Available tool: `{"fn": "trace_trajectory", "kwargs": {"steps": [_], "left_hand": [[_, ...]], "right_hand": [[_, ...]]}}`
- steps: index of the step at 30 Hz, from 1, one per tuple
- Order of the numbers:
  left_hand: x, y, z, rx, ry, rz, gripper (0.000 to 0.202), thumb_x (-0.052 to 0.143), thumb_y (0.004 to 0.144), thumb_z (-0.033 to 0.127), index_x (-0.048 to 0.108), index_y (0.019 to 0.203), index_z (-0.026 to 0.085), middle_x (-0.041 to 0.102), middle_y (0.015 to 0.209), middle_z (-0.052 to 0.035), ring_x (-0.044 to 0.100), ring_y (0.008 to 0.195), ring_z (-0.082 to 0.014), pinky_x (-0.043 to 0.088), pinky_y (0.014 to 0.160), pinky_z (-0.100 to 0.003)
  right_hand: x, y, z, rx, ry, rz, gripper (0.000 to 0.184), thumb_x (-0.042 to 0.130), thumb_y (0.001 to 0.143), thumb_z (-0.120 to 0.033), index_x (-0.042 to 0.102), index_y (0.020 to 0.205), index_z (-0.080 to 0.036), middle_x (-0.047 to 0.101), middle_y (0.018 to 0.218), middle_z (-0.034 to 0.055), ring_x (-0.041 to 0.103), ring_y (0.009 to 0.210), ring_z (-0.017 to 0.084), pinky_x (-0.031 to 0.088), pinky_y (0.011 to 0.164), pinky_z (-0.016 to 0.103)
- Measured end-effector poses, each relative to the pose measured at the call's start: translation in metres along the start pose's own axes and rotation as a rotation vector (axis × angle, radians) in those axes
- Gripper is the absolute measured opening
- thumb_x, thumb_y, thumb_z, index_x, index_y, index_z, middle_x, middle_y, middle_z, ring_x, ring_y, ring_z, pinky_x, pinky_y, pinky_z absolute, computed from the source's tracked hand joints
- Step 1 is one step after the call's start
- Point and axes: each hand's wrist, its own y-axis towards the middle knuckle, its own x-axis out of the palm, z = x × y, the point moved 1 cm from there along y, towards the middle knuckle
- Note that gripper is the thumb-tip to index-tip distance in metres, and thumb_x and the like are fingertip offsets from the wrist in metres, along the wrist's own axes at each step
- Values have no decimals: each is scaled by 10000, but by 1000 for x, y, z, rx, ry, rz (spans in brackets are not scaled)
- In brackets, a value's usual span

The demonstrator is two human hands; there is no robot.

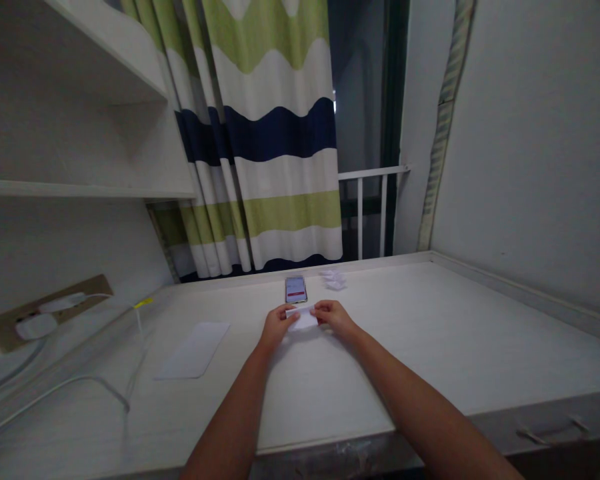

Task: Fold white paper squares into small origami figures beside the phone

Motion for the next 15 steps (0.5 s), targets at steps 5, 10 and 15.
{"fn": "trace_trajectory", "kwargs": {"steps": [5, 10, 15], "left_hand": [[1, -1, 1, -24, -16, -17, 385, 738, 424, 363, 593, 680, 115, 604, 559, -8, 540, 501, -123, 387, 485, -215], [0, -1, 0, -40, -18, -29, 393, 741, 417, 355, 590, 686, 111, 605, 561, -12, 535, 495, -121, 379, 482, -217], [1, -2, 1, -39, -6, -57, 362, 735, 436, 339, 599, 679, 108, 606, 578, -19, 532, 509, -119, 367, 483, -214]], "right_hand": [[1, -3, -3, 9, -4, 5, 313, 735, 437, -349, 554, 563, -127, 523, 490, -42, 472, 463, 68, 373, 487, 210], [1, -4, -4, 12, 6, 3, 336, 737, 423, -380, 545, 540, -130, 523, 477, -40, 469, 451, 70, 370, 480, 211], [0, -2, -1, -21, -11, -8, 342, 721, 455, -406, 610, 621, -128, 585, 566, -4, 518, 522, 95, 402, 531, 232]]}}
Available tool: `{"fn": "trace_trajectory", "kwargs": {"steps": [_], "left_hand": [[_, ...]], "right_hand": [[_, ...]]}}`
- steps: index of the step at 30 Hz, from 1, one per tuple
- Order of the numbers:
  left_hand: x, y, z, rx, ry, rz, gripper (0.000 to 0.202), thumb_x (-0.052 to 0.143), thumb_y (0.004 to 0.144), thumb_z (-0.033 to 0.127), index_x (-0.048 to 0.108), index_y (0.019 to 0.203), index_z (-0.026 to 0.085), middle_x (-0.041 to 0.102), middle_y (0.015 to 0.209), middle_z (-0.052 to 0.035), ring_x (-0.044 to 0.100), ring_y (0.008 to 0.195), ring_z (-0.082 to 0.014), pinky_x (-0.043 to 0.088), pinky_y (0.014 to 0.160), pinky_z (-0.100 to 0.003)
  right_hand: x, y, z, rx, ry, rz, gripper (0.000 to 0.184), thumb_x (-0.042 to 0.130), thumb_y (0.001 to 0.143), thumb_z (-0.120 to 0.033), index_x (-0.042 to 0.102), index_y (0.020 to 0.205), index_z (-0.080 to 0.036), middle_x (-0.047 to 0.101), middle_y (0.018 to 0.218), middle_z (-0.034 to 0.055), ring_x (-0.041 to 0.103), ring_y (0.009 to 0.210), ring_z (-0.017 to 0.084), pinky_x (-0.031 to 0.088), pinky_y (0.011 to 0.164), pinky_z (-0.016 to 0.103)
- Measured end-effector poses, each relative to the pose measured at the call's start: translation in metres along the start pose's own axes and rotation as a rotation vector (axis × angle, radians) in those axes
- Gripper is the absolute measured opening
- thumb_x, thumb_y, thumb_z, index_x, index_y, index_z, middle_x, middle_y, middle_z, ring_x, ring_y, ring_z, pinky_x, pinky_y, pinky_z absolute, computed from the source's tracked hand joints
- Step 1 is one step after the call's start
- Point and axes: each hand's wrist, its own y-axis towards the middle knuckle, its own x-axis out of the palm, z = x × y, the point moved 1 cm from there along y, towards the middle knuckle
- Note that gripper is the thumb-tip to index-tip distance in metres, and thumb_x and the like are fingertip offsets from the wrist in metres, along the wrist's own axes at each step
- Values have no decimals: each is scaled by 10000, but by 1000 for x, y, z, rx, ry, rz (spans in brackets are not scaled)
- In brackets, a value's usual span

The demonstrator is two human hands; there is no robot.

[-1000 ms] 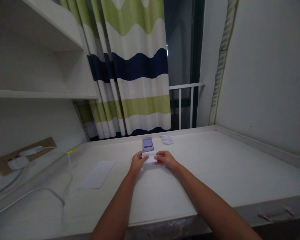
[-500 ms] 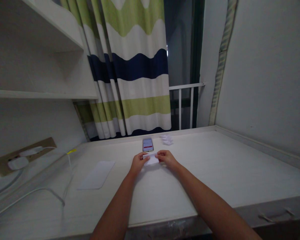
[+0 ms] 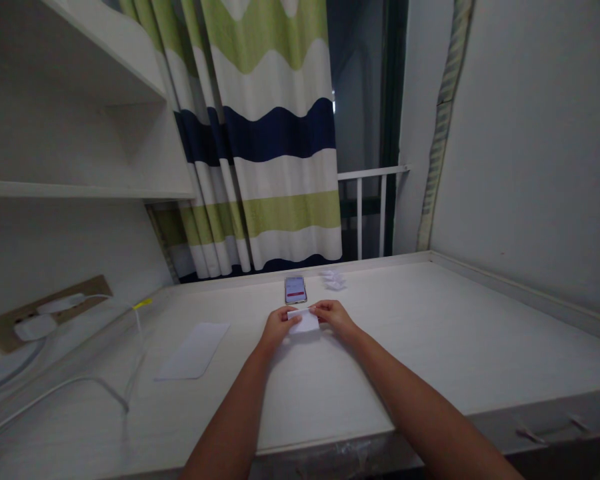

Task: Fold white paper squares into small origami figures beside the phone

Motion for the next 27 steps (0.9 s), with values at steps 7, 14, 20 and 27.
{"fn": "trace_trajectory", "kwargs": {"steps": [7, 14, 20, 27], "left_hand": [[0, 4, -10, -62, 40, -71, 354, 719, 447, 363, 601, 668, 113, 553, 530, 8, 477, 453, -93, 322, 440, -202], [1, 2, -9, -18, 86, -114, 327, 681, 505, 401, 604, 604, 99, 502, 481, 18, 416, 428, -72, 275, 427, -196], [2, 3, -9, -28, 77, -151, 344, 694, 481, 416, 602, 602, 107, 489, 463, 25, 415, 419, -74, 274, 418, -194], [6, 0, -6, -46, 7, -142, 386, 655, 519, 487, 605, 582, 110, 479, 455, 21, 414, 423, -79, 296, 421, -200]], "right_hand": [[-1, 2, 0, -34, 1, -41, 333, 727, 438, -404, 595, 577, -132, 573, 535, -15, 499, 502, 95, 386, 530, 240], [2, -1, 0, 2, 4, -37, 332, 718, 456, -385, 623, 642, -127, 565, 535, -26, 469, 487, 72, 353, 517, 215], [2, 0, 0, -31, -72, -33, 276, 699, 481, -352, 626, 601, -114, 546, 487, -25, 434, 449, 70, 304, 467, 209], [2, 1, -3, -63, -92, -23, 264, 696, 482, -355, 621, 594, -128, 545, 481, -25, 435, 450, 80, 302, 458, 212]]}}
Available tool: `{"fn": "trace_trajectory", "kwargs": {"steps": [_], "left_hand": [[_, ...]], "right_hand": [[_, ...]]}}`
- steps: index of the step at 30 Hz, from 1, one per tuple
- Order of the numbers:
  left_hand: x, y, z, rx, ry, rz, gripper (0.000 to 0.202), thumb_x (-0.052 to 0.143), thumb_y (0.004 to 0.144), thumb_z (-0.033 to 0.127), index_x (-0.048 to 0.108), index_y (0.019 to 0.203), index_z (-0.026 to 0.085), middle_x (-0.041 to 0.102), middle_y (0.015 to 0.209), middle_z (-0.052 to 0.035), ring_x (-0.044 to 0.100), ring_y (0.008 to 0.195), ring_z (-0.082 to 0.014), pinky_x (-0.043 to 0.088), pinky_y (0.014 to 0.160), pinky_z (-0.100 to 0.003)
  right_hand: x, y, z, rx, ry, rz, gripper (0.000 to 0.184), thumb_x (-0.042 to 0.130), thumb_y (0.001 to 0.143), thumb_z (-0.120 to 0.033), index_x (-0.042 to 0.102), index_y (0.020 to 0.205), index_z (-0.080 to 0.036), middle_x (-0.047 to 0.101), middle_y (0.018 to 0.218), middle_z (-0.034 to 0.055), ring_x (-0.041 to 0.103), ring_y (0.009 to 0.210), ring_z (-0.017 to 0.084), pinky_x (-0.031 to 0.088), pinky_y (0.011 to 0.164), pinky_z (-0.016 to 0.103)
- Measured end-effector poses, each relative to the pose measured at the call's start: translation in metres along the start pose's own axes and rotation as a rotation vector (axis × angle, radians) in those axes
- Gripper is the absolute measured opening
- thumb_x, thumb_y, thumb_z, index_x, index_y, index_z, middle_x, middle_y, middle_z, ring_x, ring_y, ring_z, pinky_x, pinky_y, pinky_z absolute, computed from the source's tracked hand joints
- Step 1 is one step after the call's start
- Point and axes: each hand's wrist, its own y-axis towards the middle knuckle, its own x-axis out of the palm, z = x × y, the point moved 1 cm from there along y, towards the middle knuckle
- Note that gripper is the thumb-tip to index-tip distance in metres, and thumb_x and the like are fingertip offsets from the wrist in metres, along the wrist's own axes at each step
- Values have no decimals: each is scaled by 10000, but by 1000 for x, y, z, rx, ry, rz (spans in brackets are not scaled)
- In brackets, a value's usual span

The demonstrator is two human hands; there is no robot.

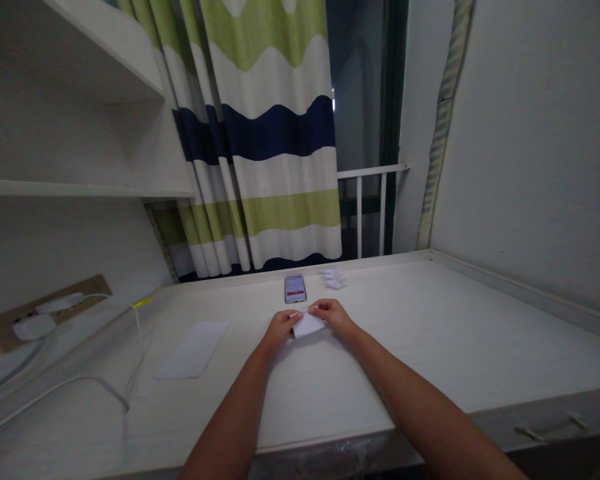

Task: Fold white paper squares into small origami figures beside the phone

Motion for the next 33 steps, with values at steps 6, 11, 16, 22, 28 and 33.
{"fn": "trace_trajectory", "kwargs": {"steps": [6, 11, 16, 22, 28, 33], "left_hand": [[1, -2, 3, -22, -33, 47, 391, 682, 491, 465, 623, 594, 92, 499, 463, 10, 419, 422, -80, 310, 435, -210], [1, 1, -1, -41, -119, 59, 394, 683, 486, 469, 606, 585, 95, 524, 490, -4, 461, 457, -98, 351, 473, -229], [1, 2, -5, -58, -128, 55, 402, 671, 495, 480, 596, 589, 95, 532, 509, -12, 476, 471, -105, 364, 502, -244], [2, 1, -2, -28, -31, 33, 394, 663, 510, 489, 588, 553, 104, 482, 457, 15, 420, 426, -83, 318, 452, -220], [4, -2, -1, -34, -47, -8, 395, 663, 509, 489, 592, 572, 105, 476, 465, 20, 425, 433, -83, 321, 459, -218], [3, 0, -4, -23, -12, 1, 408, 647, 518, 504, 590, 579, 104, 470, 460, 17, 416, 429, -87, 313, 453, -222]], "right_hand": [[2, -3, -3, 5, 17, -13, 271, 698, 479, -356, 615, 597, -127, 554, 494, -21, 452, 467, 85, 311, 471, 214], [2, -3, -3, 2, 53, 0, 271, 698, 478, -353, 609, 596, -127, 553, 501, -23, 446, 469, 79, 301, 473, 209], [1, -2, 0, 26, 53, 15, 277, 698, 474, -360, 602, 592, -128, 533, 479, -31, 425, 451, 73, 282, 457, 207], [2, -3, 2, 68, 16, -20, 264, 684, 488, -363, 609, 598, -135, 544, 485, -24, 438, 446, 81, 299, 457, 214], [1, -1, 5, 17, -13, 3, 189, 652, 508, -314, 592, 568, -145, 541, 489, -27, 435, 448, 81, 302, 447, 208], [3, -2, 4, -2, -96, 7, 147, 622, 531, -287, 590, 566, -149, 538, 509, -24, 427, 463, 82, 299, 447, 206]]}}
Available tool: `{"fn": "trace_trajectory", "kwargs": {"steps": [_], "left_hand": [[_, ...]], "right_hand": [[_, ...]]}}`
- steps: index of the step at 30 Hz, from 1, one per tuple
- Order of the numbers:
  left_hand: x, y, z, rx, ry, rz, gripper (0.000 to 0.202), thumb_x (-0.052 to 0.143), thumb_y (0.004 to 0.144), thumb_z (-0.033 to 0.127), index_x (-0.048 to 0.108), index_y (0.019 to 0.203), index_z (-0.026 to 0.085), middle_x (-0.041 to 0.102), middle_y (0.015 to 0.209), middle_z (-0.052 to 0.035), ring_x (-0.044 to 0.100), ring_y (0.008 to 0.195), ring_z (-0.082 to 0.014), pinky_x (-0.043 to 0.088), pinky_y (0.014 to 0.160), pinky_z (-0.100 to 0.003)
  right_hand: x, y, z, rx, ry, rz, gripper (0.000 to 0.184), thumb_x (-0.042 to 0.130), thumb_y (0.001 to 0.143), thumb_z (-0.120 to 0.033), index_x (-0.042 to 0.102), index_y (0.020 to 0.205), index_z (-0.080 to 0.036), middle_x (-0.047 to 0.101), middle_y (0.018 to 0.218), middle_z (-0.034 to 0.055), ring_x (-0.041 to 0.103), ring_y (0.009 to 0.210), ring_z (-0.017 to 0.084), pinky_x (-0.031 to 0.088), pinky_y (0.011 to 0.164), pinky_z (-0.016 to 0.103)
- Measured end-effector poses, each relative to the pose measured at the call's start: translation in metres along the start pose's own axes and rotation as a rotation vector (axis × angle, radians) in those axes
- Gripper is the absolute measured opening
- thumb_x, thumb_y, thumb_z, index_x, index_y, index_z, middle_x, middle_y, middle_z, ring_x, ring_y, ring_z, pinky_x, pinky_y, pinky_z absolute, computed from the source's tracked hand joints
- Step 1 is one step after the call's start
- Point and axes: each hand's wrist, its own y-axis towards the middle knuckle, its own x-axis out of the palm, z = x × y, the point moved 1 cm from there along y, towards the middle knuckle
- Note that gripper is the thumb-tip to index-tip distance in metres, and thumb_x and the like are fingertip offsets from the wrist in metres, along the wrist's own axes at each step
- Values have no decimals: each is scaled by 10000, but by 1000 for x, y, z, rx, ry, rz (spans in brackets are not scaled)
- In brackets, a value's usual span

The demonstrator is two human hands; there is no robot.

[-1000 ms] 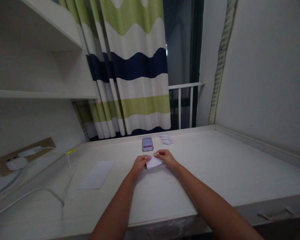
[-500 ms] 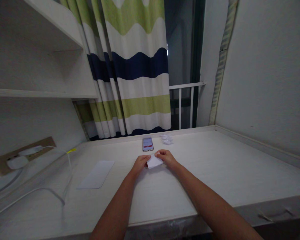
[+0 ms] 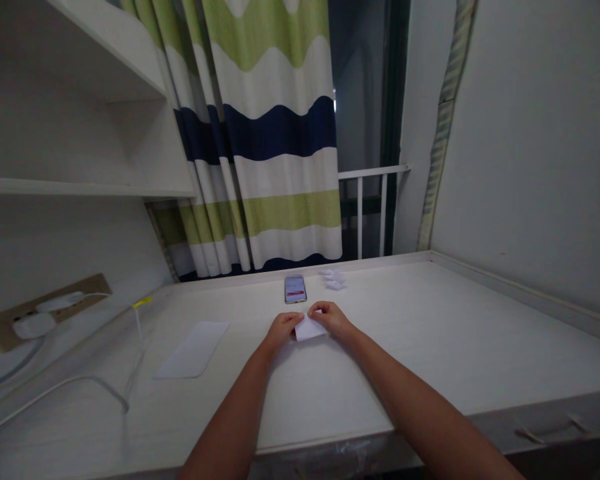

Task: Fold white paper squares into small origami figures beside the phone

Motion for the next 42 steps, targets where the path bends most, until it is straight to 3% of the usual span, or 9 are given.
{"fn": "trace_trajectory", "kwargs": {"steps": [12, 17, 24, 30, 33, 37, 42], "left_hand": [[2, 1, 2, 143, 277, 9, 406, 514, 615, 527, 507, 507, 137, 414, 458, 32, 382, 442, -90, 272, 429, -217], [1, 1, 3, 125, 223, 32, 391, 524, 611, 521, 508, 532, 138, 414, 455, 37, 394, 429, -91, 286, 416, -212], [3, 0, 2, 64, 146, -53, 357, 617, 553, 466, 564, 547, 113, 490, 464, 12, 440, 423, -91, 331, 426, -211], [-3, 1, 6, 88, 8, 100, 344, 660, 524, 409, 571, 691, 121, 568, 552, -8, 522, 480, -129, 396, 442, -234], [-3, 2, 5, 35, -58, 130, 377, 687, 487, 358, 506, 748, 154, 593, 566, 2, 565, 506, -153, 429, 456, -251], [-1, 4, -2, -44, -32, 71, 345, 692, 466, 303, 444, 664, 168, 573, 500, 24, 565, 469, -143, 445, 460, -251], [-2, 6, -4, -45, -32, 79, 319, 675, 485, 298, 444, 663, 167, 585, 501, 23, 567, 452, -132, 449, 470, -244]], "right_hand": [[-2, 2, 1, -75, -123, -8, 129, 622, 539, -265, 591, 543, -140, 555, 532, -13, 451, 523, 97, 336, 512, 219], [-3, 3, 4, -20, -24, 2, 178, 610, 553, -309, 606, 602, -138, 553, 530, -14, 444, 490, 93, 316, 477, 217], [-3, 2, 4, -68, -49, 35, 139, 615, 561, -276, 577, 590, -146, 510, 494, -33, 422, 462, 77, 296, 440, 201], [0, 1, 4, 88, 122, 11, 341, 689, 493, -318, 509, 743, -169, 577, 581, -26, 504, 469, 95, 366, 444, 208], [0, 0, 3, 99, 129, -5, 355, 710, 470, -321, 507, 714, -162, 561, 544, -33, 505, 458, 91, 382, 452, 209], [-2, 0, 3, 44, 152, 45, 336, 712, 478, -350, 489, 643, -162, 506, 490, -56, 483, 446, 81, 368, 437, 201], [-3, 2, 6, 61, 146, -34, 318, 694, 505, -385, 501, 603, -152, 515, 501, -47, 462, 438, 73, 337, 426, 197]]}}
